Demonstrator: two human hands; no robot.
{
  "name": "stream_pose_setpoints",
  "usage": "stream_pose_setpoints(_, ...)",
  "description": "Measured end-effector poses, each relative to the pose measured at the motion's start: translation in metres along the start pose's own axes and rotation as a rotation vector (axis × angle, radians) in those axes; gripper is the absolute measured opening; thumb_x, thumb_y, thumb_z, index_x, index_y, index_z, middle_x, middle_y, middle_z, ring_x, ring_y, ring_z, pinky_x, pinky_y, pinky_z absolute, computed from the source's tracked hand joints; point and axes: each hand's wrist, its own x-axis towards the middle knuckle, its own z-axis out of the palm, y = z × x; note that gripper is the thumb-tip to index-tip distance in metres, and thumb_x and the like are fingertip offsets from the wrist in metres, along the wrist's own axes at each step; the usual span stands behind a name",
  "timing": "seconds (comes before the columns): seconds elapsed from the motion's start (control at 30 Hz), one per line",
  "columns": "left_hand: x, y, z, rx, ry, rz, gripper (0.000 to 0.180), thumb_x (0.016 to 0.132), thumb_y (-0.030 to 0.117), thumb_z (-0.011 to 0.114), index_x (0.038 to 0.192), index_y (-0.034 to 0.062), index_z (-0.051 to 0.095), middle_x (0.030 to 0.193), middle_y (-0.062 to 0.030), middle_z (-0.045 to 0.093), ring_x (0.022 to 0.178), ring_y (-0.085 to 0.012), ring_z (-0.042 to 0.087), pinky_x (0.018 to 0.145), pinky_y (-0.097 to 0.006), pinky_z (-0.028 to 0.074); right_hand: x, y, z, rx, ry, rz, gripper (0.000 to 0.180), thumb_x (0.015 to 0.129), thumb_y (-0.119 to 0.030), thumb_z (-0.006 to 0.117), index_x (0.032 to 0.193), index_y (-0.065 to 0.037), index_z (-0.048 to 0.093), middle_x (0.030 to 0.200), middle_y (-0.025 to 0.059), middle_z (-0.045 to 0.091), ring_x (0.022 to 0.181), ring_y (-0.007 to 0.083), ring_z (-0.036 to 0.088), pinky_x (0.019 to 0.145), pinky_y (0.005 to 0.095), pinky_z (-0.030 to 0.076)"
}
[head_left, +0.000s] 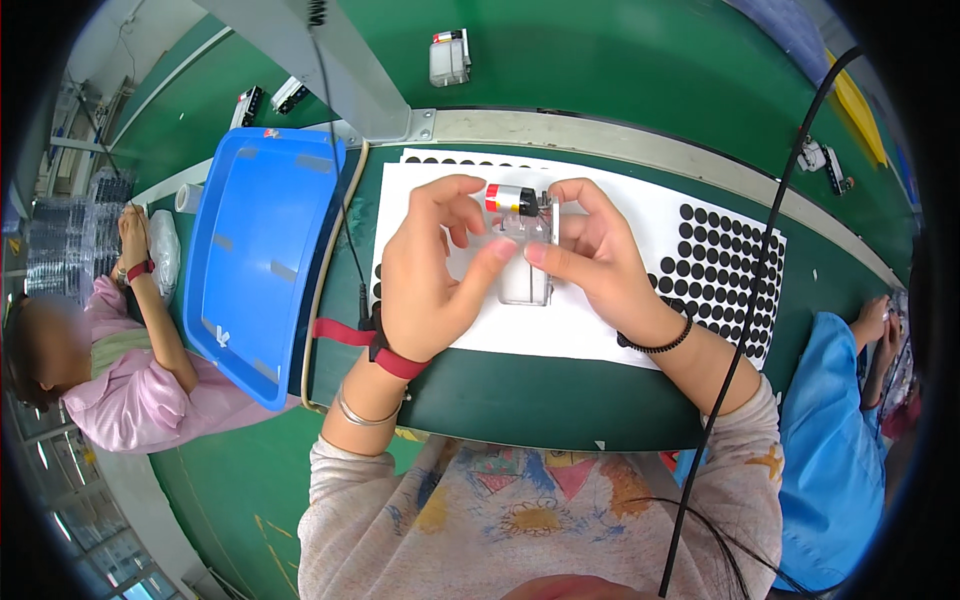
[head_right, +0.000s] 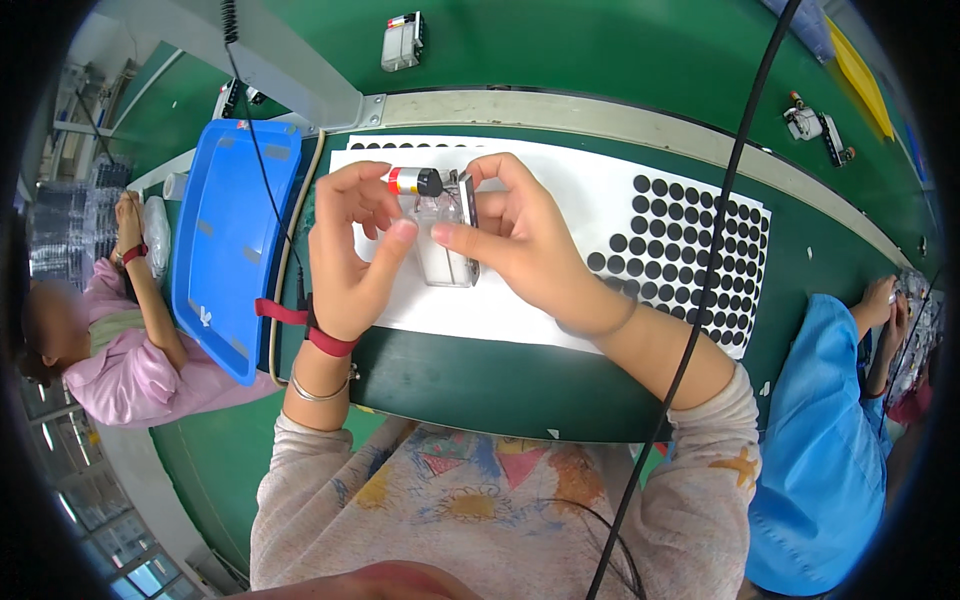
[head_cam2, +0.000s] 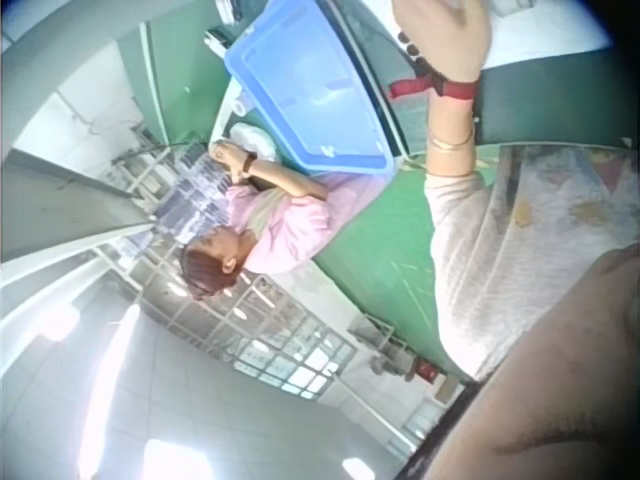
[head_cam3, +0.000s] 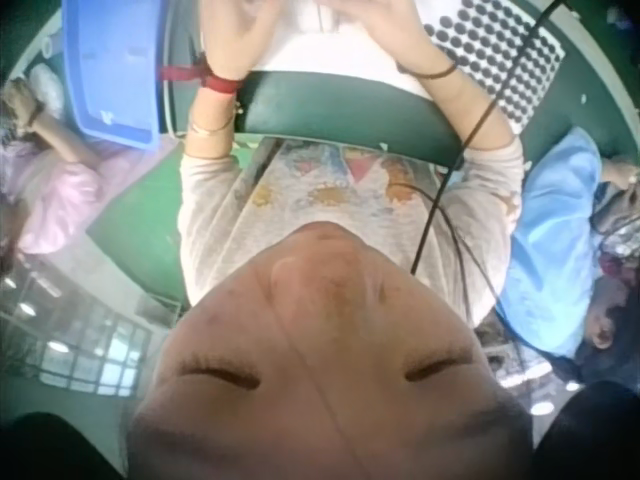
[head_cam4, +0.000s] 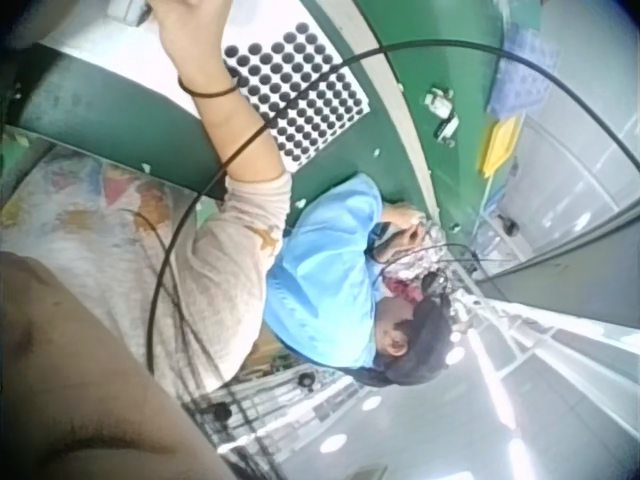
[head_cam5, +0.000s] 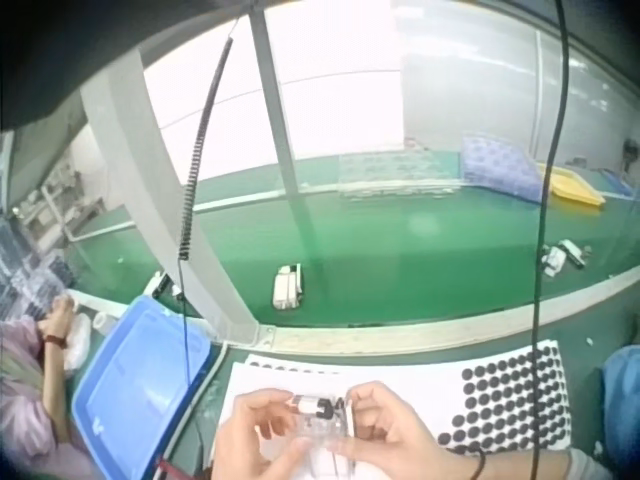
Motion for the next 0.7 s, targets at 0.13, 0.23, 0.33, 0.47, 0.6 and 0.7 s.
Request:
stream_pose_setpoints(0.13, -0.003, -0.005, 0.007, 0.016, 0.019, 0.023, 0.036, 0.074, 0.013, 0.066, 0.105, 0.003, 0.05, 0.078, -0.0064, 0.054, 0.068, -0.0169, 0.05, 0.057, -0.026, 0.041, 0.0, 0.011, 0.001, -0.043, -0.009, -0.122, 0.039, 0.079, -0.001, 0.064, 0.105, -0.004, 0.035, 0.084, 0.0103, 0.063, 0.076, 0.0101, 0.057, 0.062, 0.0245, 0.045)
stream_pose_setpoints(0.23, -0.001, -0.005, 0.008, -0.016, 0.085, 0.052, 0.03, 0.072, 0.014, 0.068, 0.098, 0.0049, 0.056, 0.081, -0.0068, 0.054, 0.074, -0.0184, 0.05, 0.061, -0.027, 0.042, -0.002, 0.012, 0.002, -0.129, -0.013, -0.2, 0.039, 0.078, 0.002, 0.064, 0.103, -0.004, 0.035, 0.086, 0.0111, 0.062, 0.079, 0.0121, 0.058, 0.068, 0.0261, 0.046)
stream_pose_setpoints(0.33, -0.003, -0.004, 0.009, 0.004, 0.142, 0.278, 0.029, 0.07, 0.018, 0.07, 0.093, 0.0052, 0.058, 0.084, -0.0072, 0.054, 0.078, -0.0202, 0.05, 0.065, -0.029, 0.041, -0.004, 0.012, 0.002, -0.194, 0.003, -0.366, 0.039, 0.077, 0.005, 0.062, 0.101, -0.004, 0.034, 0.094, 0.0144, 0.062, 0.088, 0.0153, 0.059, 0.076, 0.0283, 0.047)
stream_pose_setpoints(0.47, -0.001, -0.004, 0.005, 0.111, 0.114, 0.52, 0.032, 0.068, 0.023, 0.072, 0.09, 0.0049, 0.057, 0.088, -0.0079, 0.055, 0.081, -0.023, 0.051, 0.071, -0.032, 0.041, -0.003, 0.016, 0.002, -0.165, 0.033, -0.59, 0.044, 0.075, 0.012, 0.057, 0.112, -0.003, 0.037, 0.108, 0.0191, 0.058, 0.1, 0.0208, 0.058, 0.086, 0.0306, 0.045)
stream_pose_setpoints(0.6, -0.002, 0.0, 0.007, 0.025, 0.127, 0.429, 0.029, 0.065, 0.019, 0.073, 0.088, 0.0066, 0.061, 0.089, -0.0065, 0.058, 0.084, -0.0244, 0.052, 0.075, -0.034, 0.04, -0.004, 0.009, -0.002, -0.392, 0.006, -0.64, 0.053, 0.074, 0.013, 0.056, 0.122, -0.002, 0.04, 0.108, 0.0179, 0.058, 0.098, 0.0221, 0.059, 0.086, 0.0304, 0.045)
stream_pose_setpoints(0.7, 0.0, 0.001, 0.006, -0.057, 0.099, 0.363, 0.027, 0.067, 0.016, 0.072, 0.088, 0.0051, 0.061, 0.09, -0.0081, 0.06, 0.085, -0.0253, 0.053, 0.076, -0.034, 0.041, -0.004, 0.009, -0.003, -0.449, -0.011, -0.634, 0.05, 0.075, 0.011, 0.057, 0.121, -0.002, 0.044, 0.105, 0.0165, 0.06, 0.095, 0.0202, 0.06, 0.084, 0.03, 0.047)
